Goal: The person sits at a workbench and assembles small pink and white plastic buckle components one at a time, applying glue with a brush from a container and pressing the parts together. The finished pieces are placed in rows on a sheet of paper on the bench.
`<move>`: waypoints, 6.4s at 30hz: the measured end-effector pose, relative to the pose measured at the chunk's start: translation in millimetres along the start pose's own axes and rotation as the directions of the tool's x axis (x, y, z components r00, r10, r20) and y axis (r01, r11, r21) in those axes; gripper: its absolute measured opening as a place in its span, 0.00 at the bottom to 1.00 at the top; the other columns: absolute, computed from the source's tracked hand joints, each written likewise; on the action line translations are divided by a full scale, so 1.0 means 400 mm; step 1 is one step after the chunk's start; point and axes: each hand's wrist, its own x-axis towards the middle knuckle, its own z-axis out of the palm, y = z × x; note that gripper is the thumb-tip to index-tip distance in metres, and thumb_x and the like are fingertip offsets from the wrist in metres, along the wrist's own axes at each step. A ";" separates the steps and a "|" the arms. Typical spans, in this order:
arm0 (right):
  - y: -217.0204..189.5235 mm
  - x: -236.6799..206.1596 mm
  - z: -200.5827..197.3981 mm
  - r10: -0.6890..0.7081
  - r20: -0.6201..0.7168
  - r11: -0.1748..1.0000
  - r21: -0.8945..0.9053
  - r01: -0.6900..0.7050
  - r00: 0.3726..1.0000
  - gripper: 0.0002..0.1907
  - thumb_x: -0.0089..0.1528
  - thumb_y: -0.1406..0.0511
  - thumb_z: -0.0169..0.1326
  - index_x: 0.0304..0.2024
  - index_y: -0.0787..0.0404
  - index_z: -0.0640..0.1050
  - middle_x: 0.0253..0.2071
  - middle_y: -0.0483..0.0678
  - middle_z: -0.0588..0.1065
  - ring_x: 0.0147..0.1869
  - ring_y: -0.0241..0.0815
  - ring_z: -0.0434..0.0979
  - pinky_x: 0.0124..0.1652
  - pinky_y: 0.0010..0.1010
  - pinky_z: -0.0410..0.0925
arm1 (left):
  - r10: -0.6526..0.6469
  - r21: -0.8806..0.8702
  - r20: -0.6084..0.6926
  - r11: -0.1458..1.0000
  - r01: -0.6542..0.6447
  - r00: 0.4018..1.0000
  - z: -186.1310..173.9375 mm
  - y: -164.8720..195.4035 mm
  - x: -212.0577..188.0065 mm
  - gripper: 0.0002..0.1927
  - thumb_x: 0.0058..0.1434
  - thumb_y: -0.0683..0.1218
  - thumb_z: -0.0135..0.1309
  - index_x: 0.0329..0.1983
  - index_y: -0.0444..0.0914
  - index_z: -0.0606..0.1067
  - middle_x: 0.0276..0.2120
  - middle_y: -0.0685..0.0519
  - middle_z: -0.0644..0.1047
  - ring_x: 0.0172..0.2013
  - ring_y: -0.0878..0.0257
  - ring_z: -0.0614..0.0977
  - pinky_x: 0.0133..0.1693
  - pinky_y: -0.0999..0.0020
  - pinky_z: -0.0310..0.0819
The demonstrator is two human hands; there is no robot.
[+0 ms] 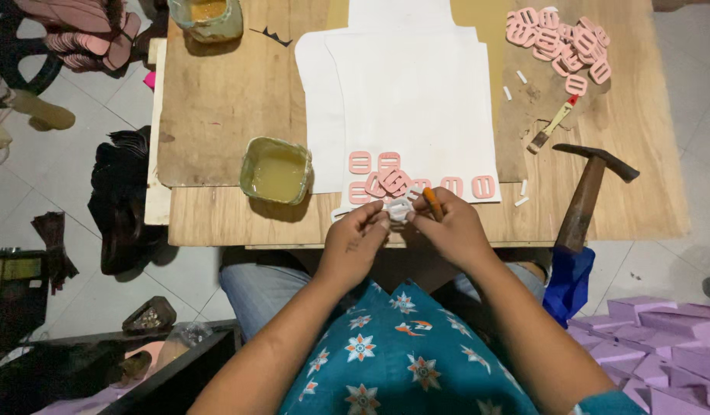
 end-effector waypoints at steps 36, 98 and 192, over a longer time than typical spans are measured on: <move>-0.102 -0.091 -0.010 -0.476 0.135 0.879 0.112 0.464 0.869 0.07 0.60 0.70 0.59 0.40 0.66 0.78 0.43 0.50 0.77 0.50 0.42 0.78 0.51 0.31 0.70 | -0.014 0.155 -0.279 0.986 0.060 0.960 -0.016 0.015 -0.013 0.14 0.66 0.45 0.52 0.47 0.30 0.81 0.27 0.55 0.80 0.26 0.73 0.77 0.30 0.76 0.72; -0.104 -0.056 0.034 -0.110 0.195 0.960 0.275 0.053 0.975 0.11 0.64 0.64 0.57 0.45 0.65 0.78 0.36 0.42 0.77 0.40 0.29 0.76 0.42 0.24 0.71 | -0.079 0.060 -0.062 0.995 0.083 0.995 -0.060 0.072 -0.082 0.12 0.67 0.43 0.54 0.46 0.30 0.81 0.32 0.54 0.82 0.31 0.72 0.79 0.36 0.76 0.75; -0.025 -0.115 -0.018 -0.446 0.051 0.878 0.218 0.426 0.894 0.06 0.62 0.74 0.55 0.42 0.67 0.76 0.47 0.52 0.77 0.52 0.40 0.78 0.53 0.30 0.70 | -0.200 -0.202 -0.268 0.968 0.148 0.942 -0.038 -0.067 -0.007 0.14 0.67 0.43 0.53 0.46 0.26 0.78 0.36 0.48 0.82 0.35 0.64 0.84 0.38 0.73 0.80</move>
